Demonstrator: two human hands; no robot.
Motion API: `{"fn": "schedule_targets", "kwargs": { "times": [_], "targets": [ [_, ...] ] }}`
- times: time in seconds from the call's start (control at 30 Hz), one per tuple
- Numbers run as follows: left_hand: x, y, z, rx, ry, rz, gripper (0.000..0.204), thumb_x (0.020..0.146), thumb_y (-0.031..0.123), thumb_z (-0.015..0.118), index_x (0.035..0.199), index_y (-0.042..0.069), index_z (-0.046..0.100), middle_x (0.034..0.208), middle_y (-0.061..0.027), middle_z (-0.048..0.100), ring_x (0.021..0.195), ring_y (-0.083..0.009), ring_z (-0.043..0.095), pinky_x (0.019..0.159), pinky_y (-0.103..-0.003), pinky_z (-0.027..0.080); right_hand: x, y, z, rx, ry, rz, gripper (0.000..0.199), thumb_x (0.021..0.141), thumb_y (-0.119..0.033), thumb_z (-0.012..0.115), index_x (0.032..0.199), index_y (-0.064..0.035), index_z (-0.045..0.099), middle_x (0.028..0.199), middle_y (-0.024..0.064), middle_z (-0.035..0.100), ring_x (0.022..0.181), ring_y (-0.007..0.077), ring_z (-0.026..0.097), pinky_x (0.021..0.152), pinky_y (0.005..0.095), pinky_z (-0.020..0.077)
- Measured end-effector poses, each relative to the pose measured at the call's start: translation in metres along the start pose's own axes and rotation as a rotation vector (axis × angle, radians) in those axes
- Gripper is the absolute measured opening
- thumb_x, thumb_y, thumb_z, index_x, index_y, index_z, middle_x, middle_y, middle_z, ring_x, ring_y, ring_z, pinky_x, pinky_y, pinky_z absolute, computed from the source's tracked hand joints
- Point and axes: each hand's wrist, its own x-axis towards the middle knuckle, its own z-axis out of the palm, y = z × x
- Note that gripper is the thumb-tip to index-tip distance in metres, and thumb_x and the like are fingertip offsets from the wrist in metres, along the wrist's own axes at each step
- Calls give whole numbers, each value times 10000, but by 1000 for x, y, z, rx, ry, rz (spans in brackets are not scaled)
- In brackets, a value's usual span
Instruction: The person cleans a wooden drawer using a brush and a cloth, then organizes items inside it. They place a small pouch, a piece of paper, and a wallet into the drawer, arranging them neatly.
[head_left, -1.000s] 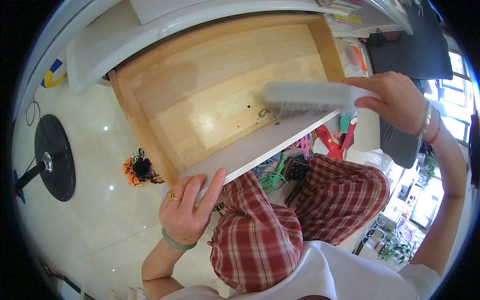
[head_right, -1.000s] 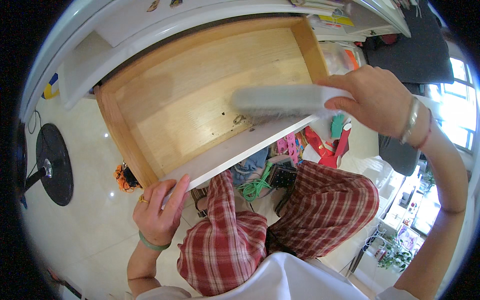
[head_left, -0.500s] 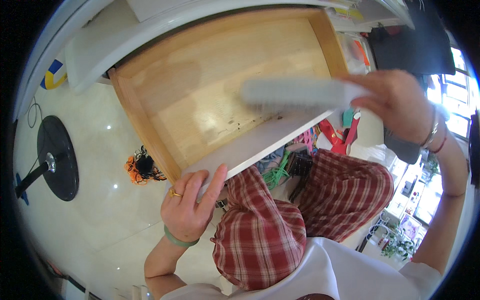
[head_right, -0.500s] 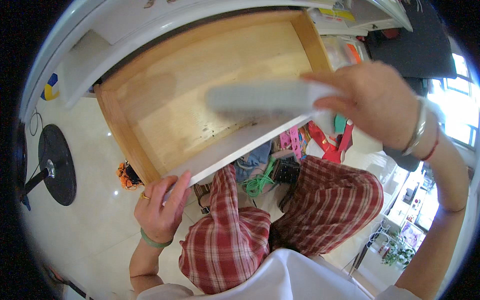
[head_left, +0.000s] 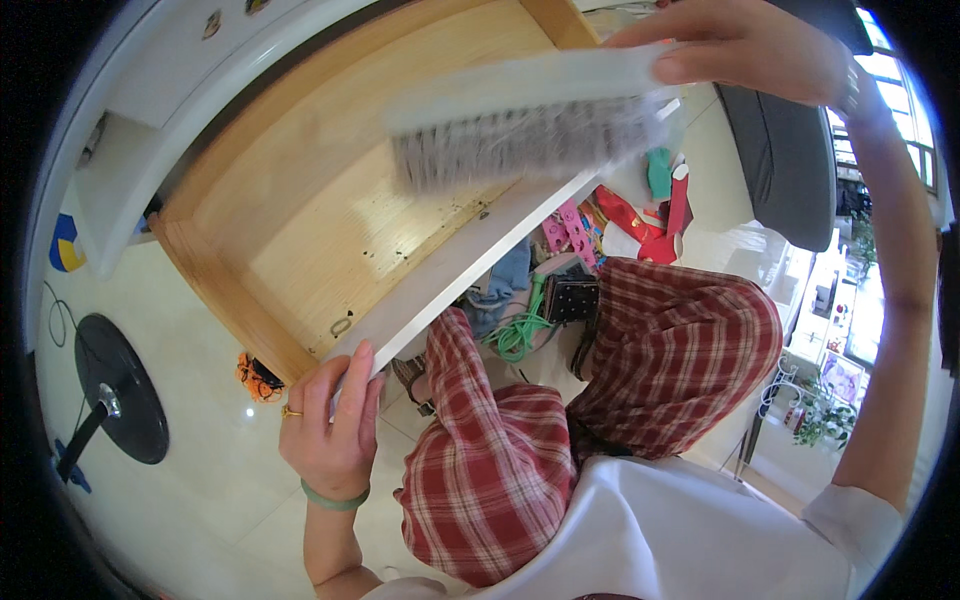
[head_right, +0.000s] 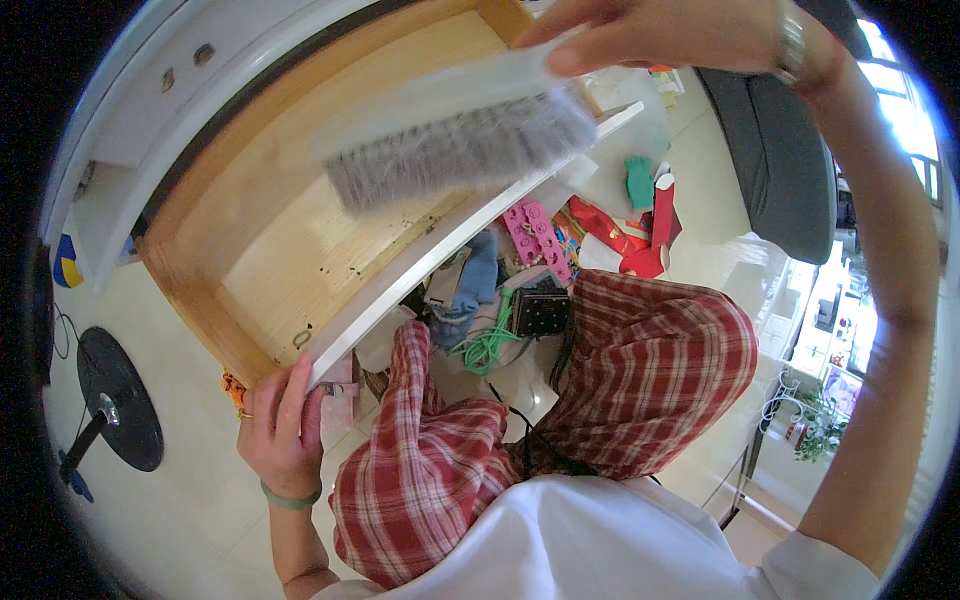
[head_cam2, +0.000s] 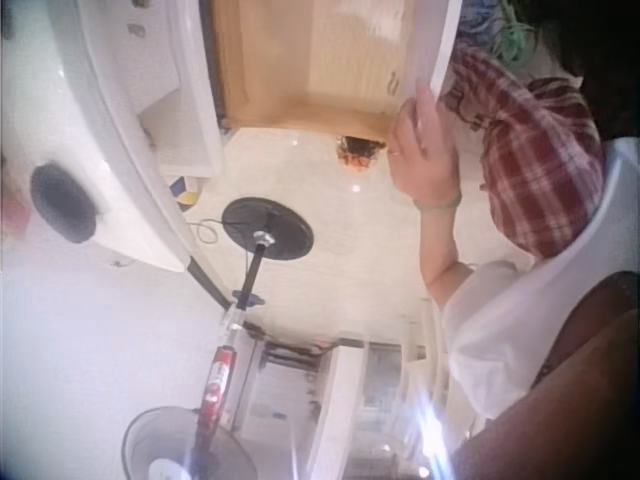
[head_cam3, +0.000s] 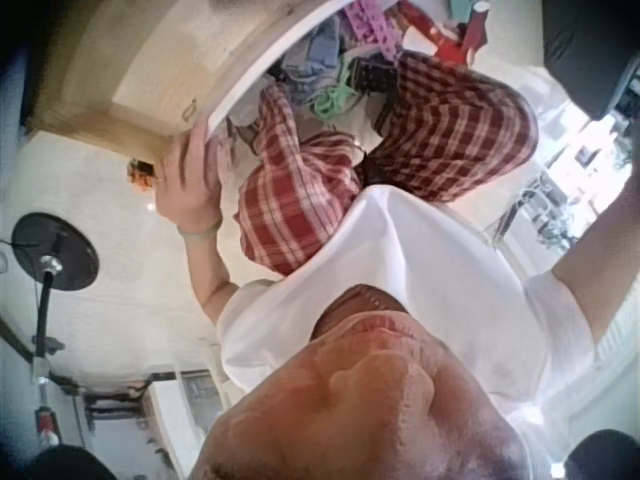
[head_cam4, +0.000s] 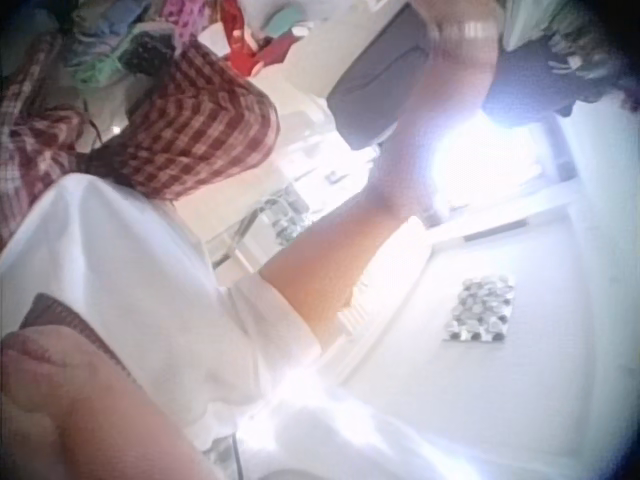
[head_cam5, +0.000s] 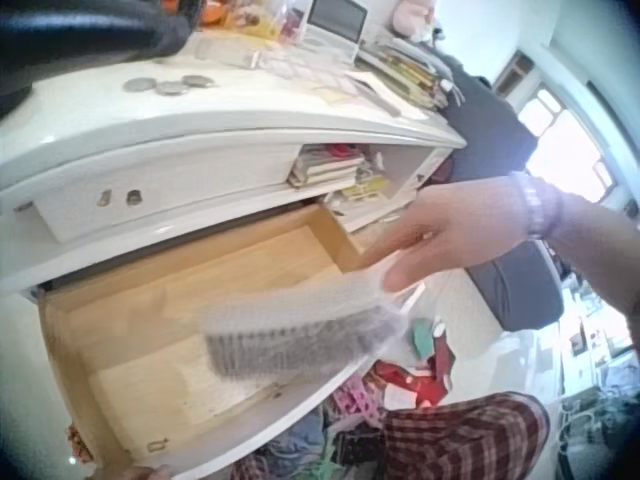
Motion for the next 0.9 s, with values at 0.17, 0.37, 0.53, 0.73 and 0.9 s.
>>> {"fn": "schedule_targets", "kwargs": {
  "times": [0.17,0.37,0.53,0.73,0.9],
  "targets": [
    [1,7,-6,-56,-86,-96,414,757,108,759,1164,115,685,973,-84,641,854,-260,613,718,-345,501,-142,91,50,494,451,353,555,958,-515,520,1328,-104,565,736,15,583,505,82,472,506,224,430],
    [25,33,-3,88,-120,-36,376,792,73,720,1165,57,675,1040,-119,628,904,-305,598,800,-390,472,-243,182,336,1278,931,919,398,928,-503,596,714,-208,438,551,-92,355,438,46,304,395,236,207],
    [52,63,-5,169,-174,11,345,806,73,715,1149,54,681,1035,-123,628,915,-309,598,802,-391,473,-217,161,558,1257,1162,1203,302,871,-337,730,982,-76,625,593,-81,421,519,51,379,444,254,276],
    [74,78,2,238,-194,-27,359,762,96,745,1118,92,698,956,-95,640,843,-280,605,759,-359,489,-248,209,541,1259,1288,847,423,929,-124,655,1330,-43,546,797,-51,533,571,24,375,473,206,305],
    [49,66,-17,163,-198,-243,323,817,105,702,1137,61,689,1024,-126,639,951,-292,604,837,-355,479,-245,246,236,231,879,379,518,959,-165,571,1454,-100,435,1342,79,574,910,134,609,772,283,507]
  ]
}}
